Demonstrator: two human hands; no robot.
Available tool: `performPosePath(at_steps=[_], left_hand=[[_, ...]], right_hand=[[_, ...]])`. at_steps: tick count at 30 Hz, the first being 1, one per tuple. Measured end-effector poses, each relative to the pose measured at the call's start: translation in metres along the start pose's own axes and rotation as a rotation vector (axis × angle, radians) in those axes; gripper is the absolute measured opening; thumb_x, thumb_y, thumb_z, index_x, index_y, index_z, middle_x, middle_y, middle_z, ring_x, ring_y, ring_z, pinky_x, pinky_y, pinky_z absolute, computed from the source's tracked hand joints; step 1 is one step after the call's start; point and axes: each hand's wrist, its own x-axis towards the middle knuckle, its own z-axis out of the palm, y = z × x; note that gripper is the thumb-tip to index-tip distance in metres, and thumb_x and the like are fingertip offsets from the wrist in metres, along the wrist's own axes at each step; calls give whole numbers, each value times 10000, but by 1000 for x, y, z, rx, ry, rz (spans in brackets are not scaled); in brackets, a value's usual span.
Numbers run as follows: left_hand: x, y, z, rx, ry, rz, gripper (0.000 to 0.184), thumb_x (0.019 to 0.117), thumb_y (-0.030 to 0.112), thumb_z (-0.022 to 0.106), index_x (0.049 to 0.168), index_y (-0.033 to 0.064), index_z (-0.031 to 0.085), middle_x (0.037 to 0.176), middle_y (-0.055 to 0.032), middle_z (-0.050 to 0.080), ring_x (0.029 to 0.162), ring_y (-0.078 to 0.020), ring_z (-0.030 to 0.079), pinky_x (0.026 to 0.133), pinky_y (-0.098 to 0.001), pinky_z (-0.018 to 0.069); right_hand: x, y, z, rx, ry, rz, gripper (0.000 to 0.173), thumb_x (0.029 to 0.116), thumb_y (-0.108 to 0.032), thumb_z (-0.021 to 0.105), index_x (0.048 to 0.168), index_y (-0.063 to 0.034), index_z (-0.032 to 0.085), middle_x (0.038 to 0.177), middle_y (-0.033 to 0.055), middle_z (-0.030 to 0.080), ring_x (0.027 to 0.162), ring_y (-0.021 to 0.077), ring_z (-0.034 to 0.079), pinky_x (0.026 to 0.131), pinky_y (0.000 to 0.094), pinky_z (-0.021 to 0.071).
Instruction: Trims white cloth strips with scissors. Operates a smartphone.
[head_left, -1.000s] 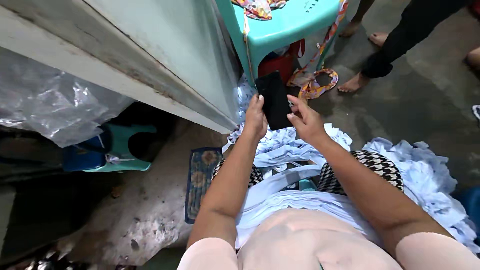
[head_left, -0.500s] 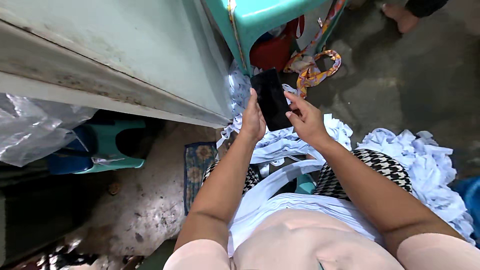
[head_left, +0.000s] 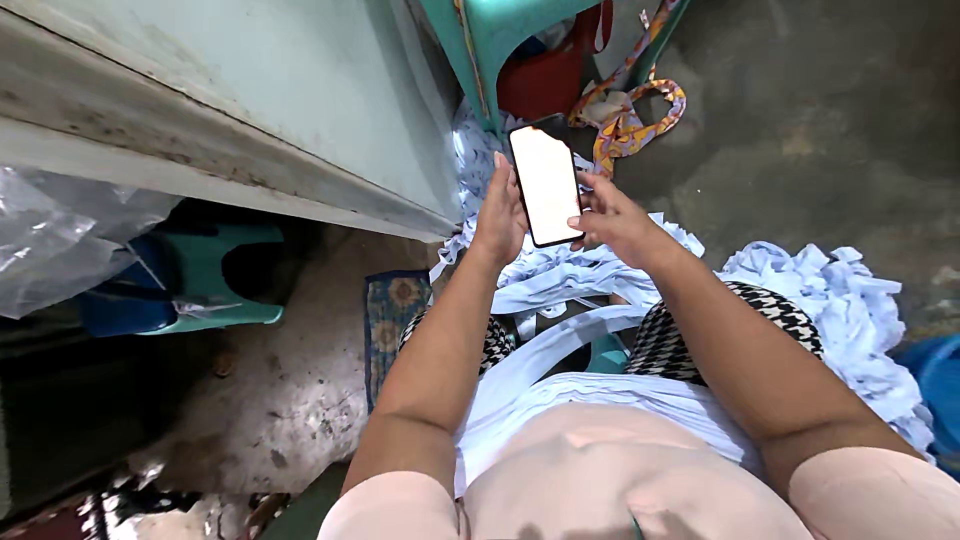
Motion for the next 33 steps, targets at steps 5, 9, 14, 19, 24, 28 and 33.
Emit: performPosePath(at_steps=[5,9,14,19,24,28,33], left_hand=[[-4,-2,3,60,-39,-20,813,1039,619,39,1534,51,347,1417,-128,570,1246,-207,598,1052,-432,500],[-4,-7,4,79,-116,-18,746,1057,560,63,1513,48,359,1354,-121,598,1182,-194,624,1001,-414,528],[-3,-9,3,54,-124,-23,575,1097,401,112,1375,65,486,1213,-93,662,1098,-189,658,954,-416,547],[-2,-9,0,27,-118,-30,409,1075,239,224,1344,90,492,1134,-74,687,999,-174,689,871,-393,584],[1,-7,2,22,-80,-64,305,1055,78,353,1330,55,483,1120,-110,680,963,-202,700,849,-405,599],[2,-8,3,39,-61,-61,284,1063,38,371,1324,36,483,1132,-126,675,970,-209,699,862,-406,597],[2,-8,3,22,-62,-68,280,1060,64,371,1316,46,482,1111,-125,679,949,-206,703,847,-399,601]], right_hand=[[3,4,0,-12,-24,80,881,831,58,644,1575,-160,226,1316,163,576,1000,312,681,680,477,614],[5,5,3,-57,40,151,746,890,73,605,1531,-148,295,1262,166,619,933,314,700,613,464,602],[5,3,3,-31,84,227,495,1111,-479,295,1452,-160,459,1083,125,710,777,244,715,547,369,575],[5,7,-2,37,-1,176,614,1086,-577,161,1398,-197,529,1102,91,728,799,230,724,532,358,574],[4,6,-3,50,-47,170,547,1096,-526,203,1434,-196,480,1116,96,724,809,229,728,528,351,572],[3,5,-4,63,-45,176,483,1103,-476,268,1443,-190,455,1093,100,725,789,230,728,519,343,572],[4,5,-4,58,-41,197,397,1051,-243,398,1441,-183,437,1082,116,716,759,235,716,501,339,554]])
